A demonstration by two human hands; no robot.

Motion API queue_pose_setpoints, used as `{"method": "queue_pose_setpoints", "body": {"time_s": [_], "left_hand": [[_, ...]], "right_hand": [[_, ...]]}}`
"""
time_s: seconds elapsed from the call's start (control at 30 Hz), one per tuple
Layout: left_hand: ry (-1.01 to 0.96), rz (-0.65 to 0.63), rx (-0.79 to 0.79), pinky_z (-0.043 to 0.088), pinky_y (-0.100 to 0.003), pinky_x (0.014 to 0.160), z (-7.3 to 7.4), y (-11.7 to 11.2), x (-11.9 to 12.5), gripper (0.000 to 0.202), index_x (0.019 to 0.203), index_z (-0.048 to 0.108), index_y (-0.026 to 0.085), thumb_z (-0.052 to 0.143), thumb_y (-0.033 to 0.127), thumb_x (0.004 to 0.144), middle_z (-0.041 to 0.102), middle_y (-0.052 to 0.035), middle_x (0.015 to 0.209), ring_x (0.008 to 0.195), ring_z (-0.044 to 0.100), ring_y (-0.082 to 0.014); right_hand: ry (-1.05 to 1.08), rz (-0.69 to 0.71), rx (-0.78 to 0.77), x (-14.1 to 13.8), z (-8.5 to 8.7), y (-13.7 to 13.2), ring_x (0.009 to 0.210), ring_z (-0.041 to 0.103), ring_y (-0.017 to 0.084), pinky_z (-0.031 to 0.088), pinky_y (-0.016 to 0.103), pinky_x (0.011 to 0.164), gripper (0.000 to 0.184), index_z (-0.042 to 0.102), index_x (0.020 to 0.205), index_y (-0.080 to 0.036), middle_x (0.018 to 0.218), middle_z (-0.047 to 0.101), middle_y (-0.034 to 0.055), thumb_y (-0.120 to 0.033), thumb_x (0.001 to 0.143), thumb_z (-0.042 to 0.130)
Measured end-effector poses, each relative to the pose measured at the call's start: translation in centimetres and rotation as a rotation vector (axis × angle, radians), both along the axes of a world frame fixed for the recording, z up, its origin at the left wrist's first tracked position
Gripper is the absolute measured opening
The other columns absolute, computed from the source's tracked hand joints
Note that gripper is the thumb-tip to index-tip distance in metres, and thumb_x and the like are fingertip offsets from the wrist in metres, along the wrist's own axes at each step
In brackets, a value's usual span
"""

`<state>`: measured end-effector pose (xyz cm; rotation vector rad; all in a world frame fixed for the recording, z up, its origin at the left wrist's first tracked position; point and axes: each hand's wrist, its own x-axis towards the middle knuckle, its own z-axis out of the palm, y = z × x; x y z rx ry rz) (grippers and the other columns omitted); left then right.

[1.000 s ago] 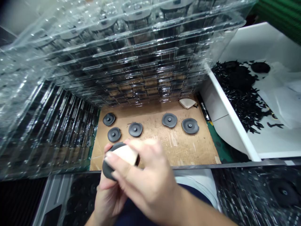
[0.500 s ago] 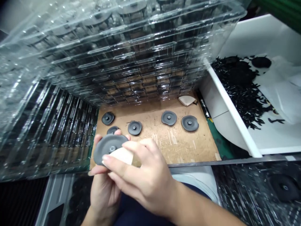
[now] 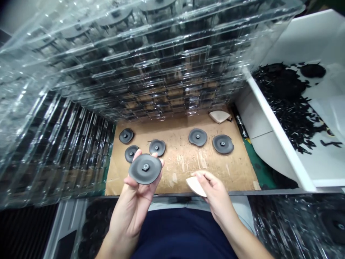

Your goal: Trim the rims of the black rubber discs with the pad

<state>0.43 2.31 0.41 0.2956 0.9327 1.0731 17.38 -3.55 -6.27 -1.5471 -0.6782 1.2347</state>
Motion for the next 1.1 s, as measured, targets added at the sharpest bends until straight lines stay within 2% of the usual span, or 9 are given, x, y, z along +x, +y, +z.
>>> {"method": "queue_pose_setpoints", "body": {"time_s": [0.2,0.3,0.37,0.47,0.6,0.73,0.9,1.03,1.1], "left_hand": [[0.033,-0.112,-0.024,0.051,-0.035,0.095,0.0,-0.4,0.7,0.058,0.114,0.065,0.019,0.077,0.045,0.064,0.068,-0.0106,0.117,0.111,0.061,-0.0265],[0.034,-0.165,-0.074,0.053,-0.031,0.09,-0.2,-0.7,0.7,0.055,0.115,0.065,0.022,0.079,0.038,0.064,0.072,-0.0062,0.105,0.102,0.065,-0.0227],[0.06,-0.171,-0.134,0.055,-0.026,0.082,-0.4,-0.9,0.4,0.048,0.117,0.063,0.026,0.076,0.028,0.07,0.072,-0.0039,0.103,0.097,0.066,-0.0193],[0.082,-0.147,-0.151,0.056,-0.026,0.08,-0.5,-0.9,0.2,0.045,0.114,0.064,0.025,0.076,0.024,0.07,0.072,-0.0047,0.107,0.096,0.067,-0.0204],[0.058,-0.213,-0.137,0.051,-0.034,0.094,-0.3,-0.9,0.0,0.051,0.113,0.065,0.02,0.08,0.029,0.065,0.071,-0.0087,0.11,0.107,0.063,-0.0269],[0.06,-0.229,-0.148,0.05,-0.034,0.095,-0.3,-0.9,-0.1,0.066,0.119,0.062,0.026,0.085,0.033,0.057,0.069,-0.0072,0.116,0.108,0.063,-0.0271],[0.026,-0.272,-0.136,0.047,-0.036,0.1,0.3,-1.0,0.3,0.058,0.109,0.068,0.023,0.085,0.037,0.056,0.072,-0.008,0.109,0.113,0.061,-0.0289],[0.033,-0.277,-0.157,0.049,-0.031,0.096,1.1,-0.9,-0.1,0.055,0.109,0.068,0.028,0.085,0.031,0.056,0.072,-0.0045,0.112,0.108,0.064,-0.0241],[-0.005,-0.304,-0.169,0.052,-0.025,0.089,1.4,-0.8,0.0,0.052,0.104,0.07,0.027,0.086,0.03,0.054,0.073,-0.0042,0.109,0.1,0.067,-0.0209]], "right_hand": [[-0.171,0.062,0.261,-1.2,6.0,2.9,0.074,0.065,0.015,0.052,0.022,0.06,0.021,0.067,0.099,-0.021,0.088,0.07,0.0033,-0.036,0.085,0.063],[-0.46,0.273,0.553,-2.4,9.2,4.3,0.086,0.063,0.015,0.052,0.025,0.076,0.021,0.064,0.107,-0.017,0.097,0.067,0.0059,-0.018,0.09,0.051],[-0.495,0.515,0.54,-2.8,10.1,4.9,0.08,0.063,0.013,0.051,0.023,0.073,0.021,0.064,0.101,-0.017,0.09,0.067,0.0035,-0.012,0.09,0.047],[-0.507,0.676,0.454,-3.1,10.3,5.5,0.077,0.062,0.011,0.05,0.021,0.07,0.019,0.065,0.092,-0.019,0.085,0.066,0.0,-0.01,0.089,0.048],[-0.542,0.404,0.602,-3.2,10.0,5.1,0.084,0.062,0.015,0.051,0.026,0.077,0.023,0.063,0.103,-0.013,0.091,0.066,0.0067,-0.015,0.093,0.043],[-0.39,0.659,0.478,-2.6,10.4,4.7,0.079,0.063,0.009,0.051,0.017,0.074,0.02,0.066,0.093,-0.019,0.086,0.067,-0.0013,-0.007,0.088,0.05],[-0.576,0.376,0.652,-3.1,10.5,5.0,0.081,0.062,0.015,0.053,0.027,0.076,0.024,0.064,0.105,-0.01,0.088,0.066,0.0074,-0.012,0.092,0.044],[-0.422,0.653,0.532,-1.5,11.2,3.4,0.075,0.062,0.008,0.051,0.016,0.068,0.021,0.065,0.098,-0.018,0.086,0.067,-0.0013,-0.007,0.088,0.051],[-0.485,0.649,0.428,-0.3,11.7,2.7,0.07,0.061,0.006,0.049,0.014,0.063,0.022,0.065,0.094,-0.022,0.082,0.066,-0.0047,-0.006,0.085,0.054]]}}
